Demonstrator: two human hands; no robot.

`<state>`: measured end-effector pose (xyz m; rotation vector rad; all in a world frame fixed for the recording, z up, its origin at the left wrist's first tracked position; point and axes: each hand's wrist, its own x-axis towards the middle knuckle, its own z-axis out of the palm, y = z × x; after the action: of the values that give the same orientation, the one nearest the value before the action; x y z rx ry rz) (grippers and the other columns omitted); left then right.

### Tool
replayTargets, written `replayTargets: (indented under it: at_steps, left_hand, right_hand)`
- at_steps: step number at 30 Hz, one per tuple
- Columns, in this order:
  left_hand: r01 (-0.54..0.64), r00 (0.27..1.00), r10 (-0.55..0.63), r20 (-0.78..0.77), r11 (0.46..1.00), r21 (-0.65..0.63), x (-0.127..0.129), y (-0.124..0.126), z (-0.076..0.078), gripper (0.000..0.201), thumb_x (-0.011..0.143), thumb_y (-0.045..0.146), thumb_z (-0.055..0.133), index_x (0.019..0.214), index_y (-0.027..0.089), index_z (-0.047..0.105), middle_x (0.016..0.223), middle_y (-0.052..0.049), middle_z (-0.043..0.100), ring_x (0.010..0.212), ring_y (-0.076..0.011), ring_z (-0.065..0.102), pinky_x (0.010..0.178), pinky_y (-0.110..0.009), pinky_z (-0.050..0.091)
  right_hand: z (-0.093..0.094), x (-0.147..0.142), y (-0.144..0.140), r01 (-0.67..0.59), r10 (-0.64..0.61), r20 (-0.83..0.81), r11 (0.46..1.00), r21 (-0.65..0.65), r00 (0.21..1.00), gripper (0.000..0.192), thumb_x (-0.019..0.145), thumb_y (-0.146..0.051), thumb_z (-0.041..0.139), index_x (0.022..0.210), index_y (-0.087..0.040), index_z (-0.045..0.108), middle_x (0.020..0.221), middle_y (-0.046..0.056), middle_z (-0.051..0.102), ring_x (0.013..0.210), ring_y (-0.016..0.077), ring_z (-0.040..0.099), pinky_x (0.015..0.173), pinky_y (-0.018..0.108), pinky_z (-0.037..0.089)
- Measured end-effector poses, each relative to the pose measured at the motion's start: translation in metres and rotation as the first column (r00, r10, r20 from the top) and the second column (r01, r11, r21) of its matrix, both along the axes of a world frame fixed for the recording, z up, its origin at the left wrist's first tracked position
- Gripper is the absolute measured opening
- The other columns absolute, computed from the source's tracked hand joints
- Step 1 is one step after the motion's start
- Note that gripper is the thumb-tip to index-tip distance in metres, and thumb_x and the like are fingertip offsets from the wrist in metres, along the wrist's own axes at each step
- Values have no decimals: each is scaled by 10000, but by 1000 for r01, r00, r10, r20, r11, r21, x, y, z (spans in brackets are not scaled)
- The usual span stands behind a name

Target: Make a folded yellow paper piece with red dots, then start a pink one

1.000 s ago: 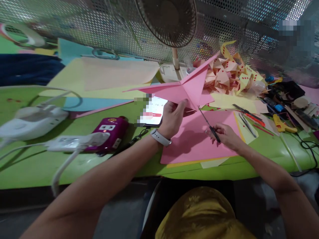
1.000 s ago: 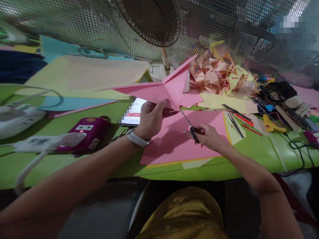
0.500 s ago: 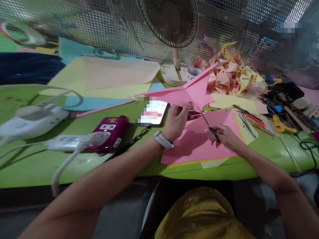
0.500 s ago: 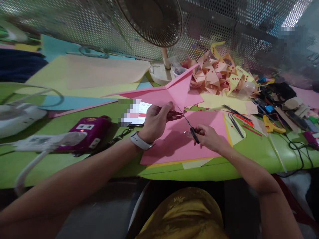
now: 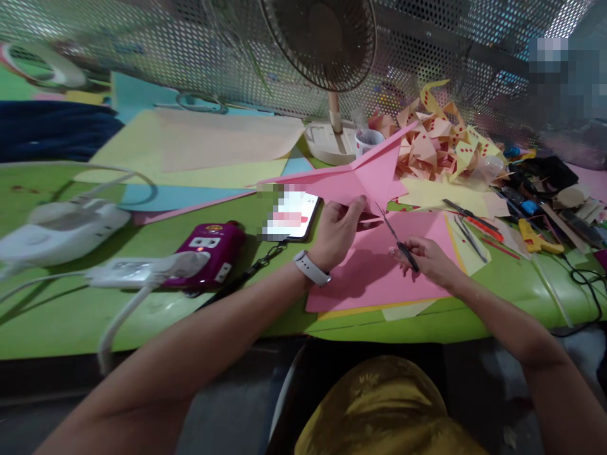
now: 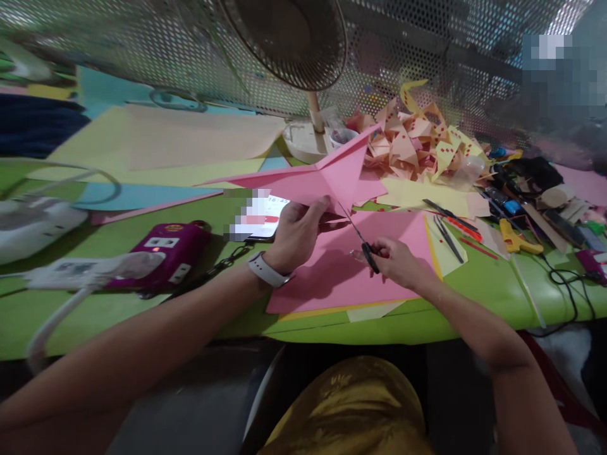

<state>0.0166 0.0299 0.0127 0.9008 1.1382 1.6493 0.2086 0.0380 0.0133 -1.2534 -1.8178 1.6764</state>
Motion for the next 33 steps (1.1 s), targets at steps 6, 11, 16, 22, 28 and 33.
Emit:
replayTargets:
  at_steps: [6, 11, 16, 22, 28, 33]
  left_hand:
    - [-1, 1000, 1, -4, 1000, -13, 1, -1, 0, 312, 793, 436, 698, 651, 178, 595, 604, -7, 623, 716, -195, 733, 741, -346, 651]
    - [6, 1000, -6, 10, 1000, 2, 1, -1, -1, 326, 778, 444, 722, 649, 167, 608, 599, -8, 636, 693, -193, 730, 734, -354, 654]
    - [4, 1000, -4, -8, 1000, -13, 2, 0, -3, 337, 787, 465, 706, 660, 162, 627, 618, -21, 659, 713, -198, 737, 750, -361, 655]
    - [16, 1000, -16, -13, 1000, -10, 2, 0, -3, 328, 809, 450, 690, 651, 169, 633, 632, -36, 675, 734, -203, 741, 760, -348, 656]
    - [20, 1000, -20, 9, 999, 26, 2, 0, -5, 318, 807, 423, 702, 642, 159, 642, 626, -23, 666, 654, -174, 719, 749, -349, 661]
    - [31, 1000, -31, 3, 999, 24, 1, 1, -5, 313, 811, 419, 695, 640, 164, 637, 645, -28, 678, 689, -180, 728, 772, -352, 655]
  right_hand:
    - [2, 0, -1, 1, -1, 1, 1000, 0, 1000, 497, 684, -619, 789, 764, -190, 551, 608, -16, 599, 504, 102, 564, 376, 190, 428]
    - [0, 1, 0, -7, 7, 7, 1000, 18, 1000, 484, 709, -614, 774, 769, -192, 546, 609, -13, 602, 495, 104, 556, 380, 198, 426]
    - [-2, 2, 0, -6, 6, 1, 1000, 14, 1000, 480, 710, -611, 777, 785, -194, 551, 604, -16, 608, 494, 109, 561, 378, 200, 422]
    - [-4, 2, 1, 0, 0, -2, 1000, 18, 1000, 481, 709, -612, 777, 778, -193, 549, 606, -21, 595, 481, 97, 551, 371, 187, 419]
    - [0, 1, 0, -2, 1, 6, 1000, 23, 1000, 475, 712, -602, 776, 770, -193, 543, 614, -22, 586, 500, 101, 568, 369, 181, 422]
    - [0, 2, 0, 9, -10, 17, 1000, 28, 1000, 468, 715, -597, 775, 771, -194, 543, 613, -22, 586, 489, 98, 558, 361, 179, 419]
